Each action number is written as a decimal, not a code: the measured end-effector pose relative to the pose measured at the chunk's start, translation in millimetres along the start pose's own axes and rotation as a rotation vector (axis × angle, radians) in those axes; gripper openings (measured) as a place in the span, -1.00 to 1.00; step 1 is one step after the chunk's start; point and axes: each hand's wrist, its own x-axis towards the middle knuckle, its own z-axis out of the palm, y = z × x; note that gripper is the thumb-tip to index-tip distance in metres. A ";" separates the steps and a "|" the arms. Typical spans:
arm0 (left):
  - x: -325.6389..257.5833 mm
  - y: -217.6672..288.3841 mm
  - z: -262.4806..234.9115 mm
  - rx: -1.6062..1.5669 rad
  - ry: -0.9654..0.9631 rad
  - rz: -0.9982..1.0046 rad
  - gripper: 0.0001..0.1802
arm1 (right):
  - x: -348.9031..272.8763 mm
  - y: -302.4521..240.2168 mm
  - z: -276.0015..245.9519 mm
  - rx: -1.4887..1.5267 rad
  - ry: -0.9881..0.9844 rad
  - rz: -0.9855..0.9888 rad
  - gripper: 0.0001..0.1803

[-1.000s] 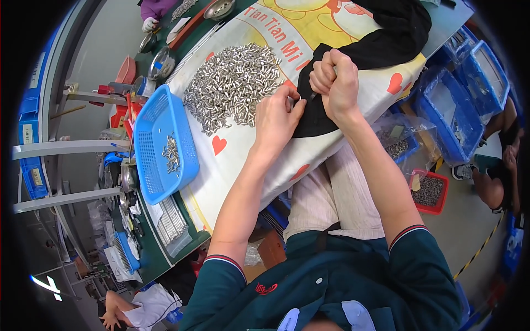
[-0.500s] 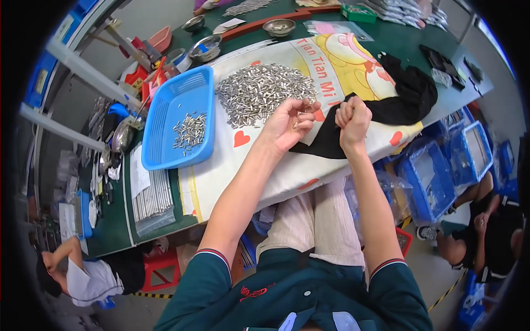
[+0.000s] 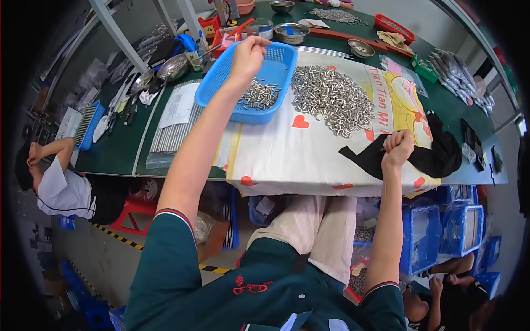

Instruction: Sorting small metal components from a pile on the workbench and placing them into a blue plastic tray.

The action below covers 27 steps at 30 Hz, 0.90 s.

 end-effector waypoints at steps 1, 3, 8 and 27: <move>7.6 -16.3 -12.8 0.125 -0.148 -0.067 -0.69 | 0.2 0.7 1.5 -0.001 0.000 0.002 -0.58; 3.7 -21.0 -10.1 0.319 -0.225 -0.251 -0.56 | 0.8 0.2 -7.4 -0.047 0.002 -0.018 -0.59; -21.0 -23.2 -0.6 0.449 0.064 0.350 -0.55 | 0.8 -1.4 -5.1 -0.058 -0.005 -0.022 -0.59; -81.1 -47.8 140.7 0.189 -0.035 0.597 -0.93 | 17.9 -12.9 20.1 -1.140 -0.728 -0.629 -0.78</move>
